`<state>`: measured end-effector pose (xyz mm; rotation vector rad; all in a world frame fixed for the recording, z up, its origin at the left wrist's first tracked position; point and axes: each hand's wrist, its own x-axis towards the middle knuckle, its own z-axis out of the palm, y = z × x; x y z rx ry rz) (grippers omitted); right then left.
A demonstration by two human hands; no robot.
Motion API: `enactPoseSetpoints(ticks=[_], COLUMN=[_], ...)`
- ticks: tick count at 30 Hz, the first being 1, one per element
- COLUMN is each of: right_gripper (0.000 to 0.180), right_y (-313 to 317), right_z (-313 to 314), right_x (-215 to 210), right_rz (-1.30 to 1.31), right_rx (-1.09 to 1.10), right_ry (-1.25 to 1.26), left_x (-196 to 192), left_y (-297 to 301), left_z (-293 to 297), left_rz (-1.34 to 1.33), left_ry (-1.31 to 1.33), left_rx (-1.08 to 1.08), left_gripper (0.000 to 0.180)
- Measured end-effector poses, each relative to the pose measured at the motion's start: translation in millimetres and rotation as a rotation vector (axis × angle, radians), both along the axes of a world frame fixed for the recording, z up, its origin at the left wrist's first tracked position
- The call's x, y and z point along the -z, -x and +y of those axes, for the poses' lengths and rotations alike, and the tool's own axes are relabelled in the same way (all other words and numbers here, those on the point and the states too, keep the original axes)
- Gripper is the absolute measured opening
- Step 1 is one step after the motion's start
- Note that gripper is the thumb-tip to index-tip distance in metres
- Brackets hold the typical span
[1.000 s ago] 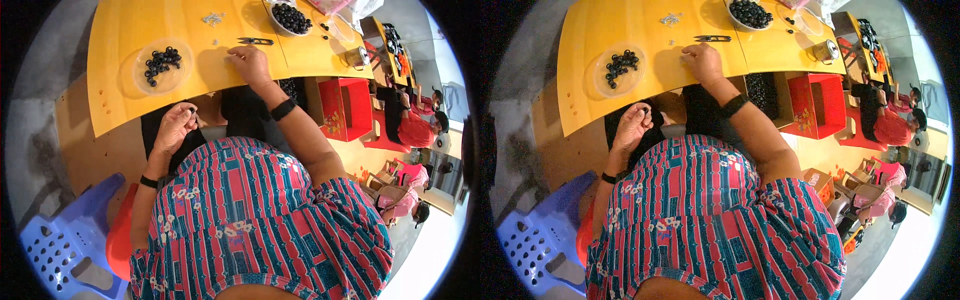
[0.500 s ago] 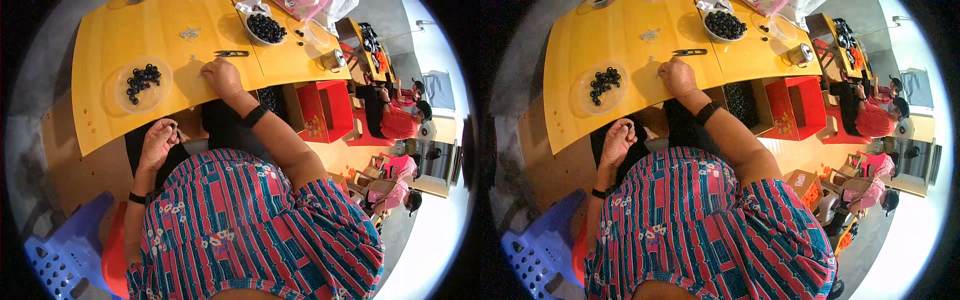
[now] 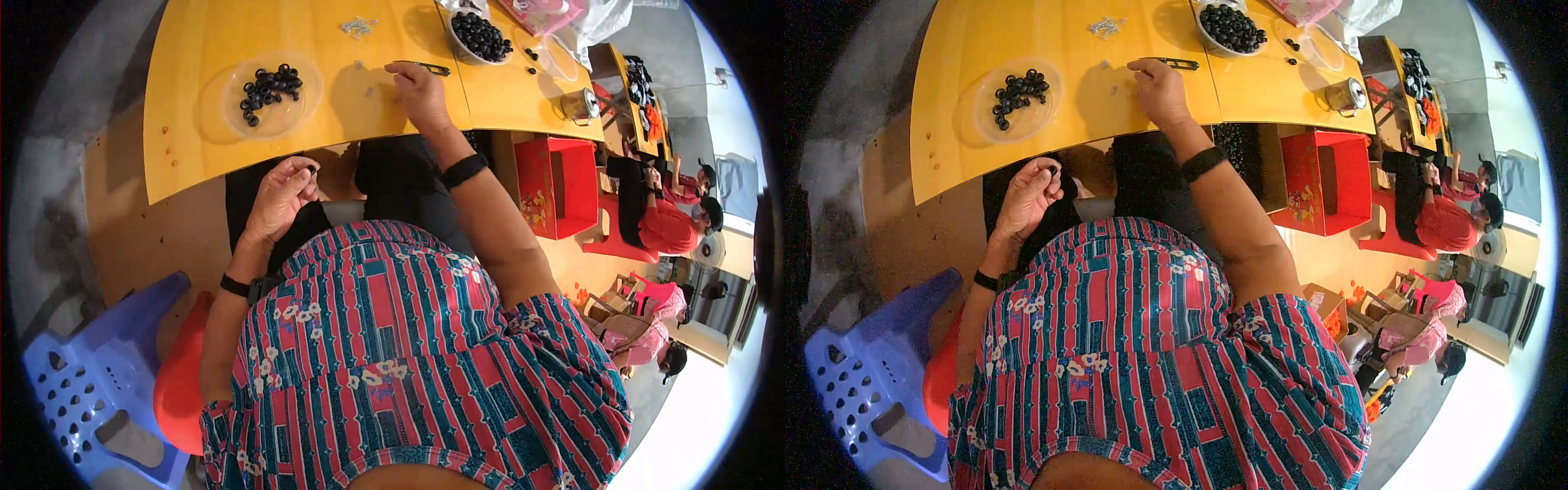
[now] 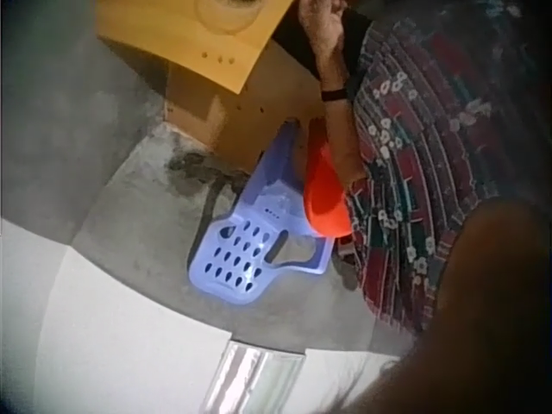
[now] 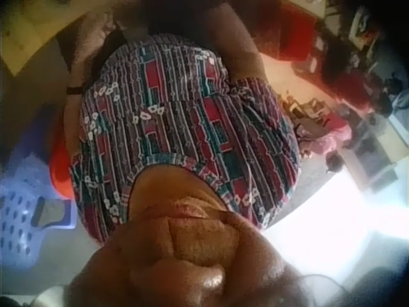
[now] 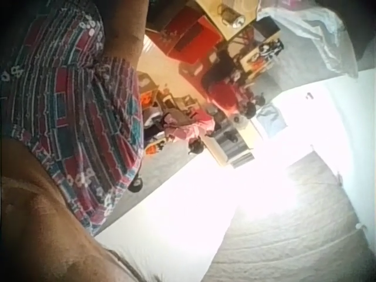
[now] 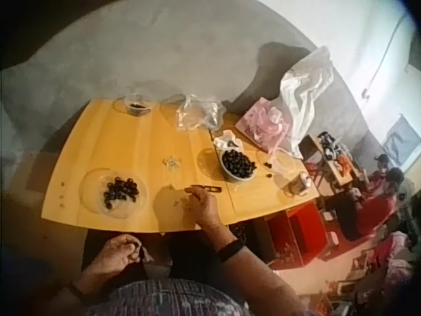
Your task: The person assembles small parts by picking up plastic components and metal pins from the table and inserting the pins into the components by hand.
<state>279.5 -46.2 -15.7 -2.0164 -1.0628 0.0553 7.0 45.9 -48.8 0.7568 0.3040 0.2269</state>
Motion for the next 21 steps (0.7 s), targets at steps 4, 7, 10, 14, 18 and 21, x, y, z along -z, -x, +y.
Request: enactPoseSetpoints(ticks=[4,7,10,14,18,21], right_gripper=[0.016,0.017,0.014,0.014,0.015,0.015], right_y=[15,30,54,79,99,107], right_z=[-14,-22,-27,-28,-28,-30], right_x=[-18,-23,-37,-52,-64,-68], right_rz=[0.939,1.251,1.357,1.394,1.373,1.348], right_rx=[-0.077,-0.251,-0.297,-0.381,-0.435,-0.432], right_ry=[-0.242,-0.434,-0.466,-0.482,-0.454,-0.406], left_x=[-2,-9,-25,-46,-66,-68], left_y=[0,1,2,-5,-13,-11], left_z=[-2,0,1,8,0,-5], left_rz=[0.018,-0.038,-0.004,-0.032,0.019,0.009], left_ry=[0.004,0.018,-0.033,-0.086,-0.256,-0.293], left_rx=[-0.027,-0.035,-0.055,-0.059,-0.157,-0.178], left_gripper=[0.019,0.02,0.021,0.023,0.022,0.024])
